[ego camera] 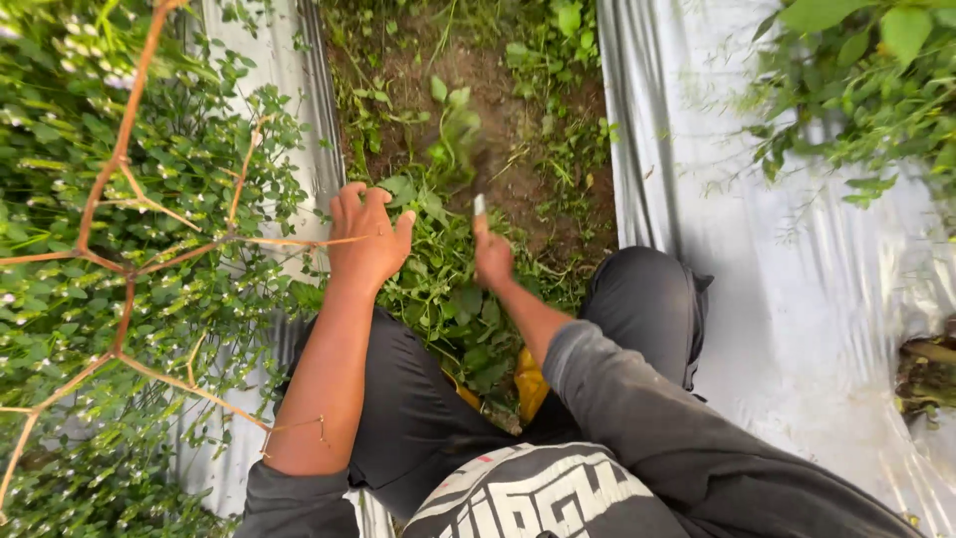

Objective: Weeding a garden bed using a hand sickle

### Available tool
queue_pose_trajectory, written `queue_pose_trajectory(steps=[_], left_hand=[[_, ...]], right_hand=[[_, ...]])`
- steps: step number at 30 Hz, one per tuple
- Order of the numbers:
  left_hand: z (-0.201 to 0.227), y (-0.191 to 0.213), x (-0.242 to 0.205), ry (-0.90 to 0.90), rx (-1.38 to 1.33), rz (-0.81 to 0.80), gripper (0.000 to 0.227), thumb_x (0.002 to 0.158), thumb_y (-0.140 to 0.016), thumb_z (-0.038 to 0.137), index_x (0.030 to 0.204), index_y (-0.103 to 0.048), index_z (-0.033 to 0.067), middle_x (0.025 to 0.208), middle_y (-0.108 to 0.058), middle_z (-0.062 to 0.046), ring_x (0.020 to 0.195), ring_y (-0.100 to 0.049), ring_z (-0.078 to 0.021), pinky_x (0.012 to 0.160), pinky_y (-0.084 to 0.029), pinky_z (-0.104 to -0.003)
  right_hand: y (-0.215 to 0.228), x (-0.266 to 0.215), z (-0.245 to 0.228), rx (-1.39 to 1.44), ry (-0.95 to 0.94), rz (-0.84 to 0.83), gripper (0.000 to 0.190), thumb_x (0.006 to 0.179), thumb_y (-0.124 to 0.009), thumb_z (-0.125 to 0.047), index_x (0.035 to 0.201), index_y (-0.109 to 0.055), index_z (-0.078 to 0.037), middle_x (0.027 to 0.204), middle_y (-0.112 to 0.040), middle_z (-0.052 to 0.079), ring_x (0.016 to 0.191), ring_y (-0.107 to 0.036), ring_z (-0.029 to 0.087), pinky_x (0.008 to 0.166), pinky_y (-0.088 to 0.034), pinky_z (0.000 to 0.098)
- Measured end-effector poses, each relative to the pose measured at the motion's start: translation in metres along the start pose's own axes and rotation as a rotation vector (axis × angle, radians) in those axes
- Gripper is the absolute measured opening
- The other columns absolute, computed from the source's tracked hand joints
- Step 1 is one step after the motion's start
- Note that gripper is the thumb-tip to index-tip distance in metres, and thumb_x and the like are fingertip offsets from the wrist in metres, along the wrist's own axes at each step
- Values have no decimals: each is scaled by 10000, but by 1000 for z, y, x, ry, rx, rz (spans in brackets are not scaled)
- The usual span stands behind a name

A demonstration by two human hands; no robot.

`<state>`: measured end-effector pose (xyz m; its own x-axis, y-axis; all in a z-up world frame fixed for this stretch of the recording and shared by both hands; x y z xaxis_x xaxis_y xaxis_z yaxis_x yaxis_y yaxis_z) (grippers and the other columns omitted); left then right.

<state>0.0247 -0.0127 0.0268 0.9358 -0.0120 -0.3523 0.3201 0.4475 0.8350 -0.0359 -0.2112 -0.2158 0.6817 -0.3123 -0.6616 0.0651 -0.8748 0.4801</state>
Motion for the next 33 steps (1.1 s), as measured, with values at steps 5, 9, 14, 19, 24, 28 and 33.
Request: queue_pose_trajectory(steps=[5, 9, 14, 19, 24, 28, 33], left_hand=[[-19, -38, 17, -21, 3, 40, 455, 965, -684, 401, 1209, -595, 28, 1342, -475, -220, 1300, -476, -467, 989, -504, -605], [-29, -46, 16, 14, 39, -36, 463, 960, -623, 503, 1199, -614, 107, 1308, -522, -181, 1269, -527, -424, 988, -523, -564], [-17, -28, 12, 56, 21, -114, 430, 976, -599, 500, 1198, -645, 135, 1277, -593, -171, 1254, -576, -393, 954, -542, -550], [15, 9, 18, -77, -169, 17, 415, 1015, -617, 355, 1293, -621, 46, 1280, -601, -252, 1252, -602, -431, 994, -537, -539], [69, 48, 47, -106, -345, 86, 469, 1026, -626, 320, 1372, -562, 9, 1359, -574, -255, 1300, -588, -407, 1032, -533, -533], [86, 65, 75, -130, -544, 138, 511, 1056, -585, 247, 1441, -450, -62, 1418, -480, -310, 1326, -544, -462, 1028, -541, -596], [64, 47, 124, -55, -516, 166, 568, 1028, -618, 308, 1463, -432, -7, 1475, -424, -262, 1373, -500, -426, 1013, -562, -598]], right_hand=[[-33, -5, 81, -74, -46, -306, 621, 903, -515, -758, 922, -740, -179, 526, -659, 83, 432, -674, 243, 455, -580, 347], [-10, 1, 48, 78, -35, -158, 539, 972, -525, -546, 976, -718, -43, 524, -650, 125, 388, -642, 245, 383, -540, 353], [26, 40, 0, 306, -163, 41, 564, 1001, -395, -461, 902, -669, 22, 574, -664, 222, 421, -664, 296, 411, -570, 431], [45, 92, -10, 252, -158, 139, 438, 939, -572, -495, 889, -692, -77, 517, -658, 152, 411, -679, 262, 411, -581, 398], [105, 111, -106, 109, 92, 190, 422, 1004, -575, -423, 938, -670, -17, 560, -659, 143, 407, -663, 228, 418, -574, 332], [171, 114, -185, -152, 277, 235, 419, 957, -678, -436, 1000, -703, -21, 653, -688, 155, 451, -683, 203, 451, -611, 355], [236, 65, -251, -460, 384, 187, 387, 1009, -647, -317, 1187, -691, 24, 874, -694, 274, 767, -697, 391, 712, -569, 499]])
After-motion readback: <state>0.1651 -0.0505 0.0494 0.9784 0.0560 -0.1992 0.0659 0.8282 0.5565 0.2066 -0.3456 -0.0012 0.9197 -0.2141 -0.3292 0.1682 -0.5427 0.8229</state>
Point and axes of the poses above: each hand's wrist, its own x-axis towards the middle knuckle, its own y-axis out of the back of the hand, z = x × y, the point moved 4 cm from there along x, towards the middle knuckle
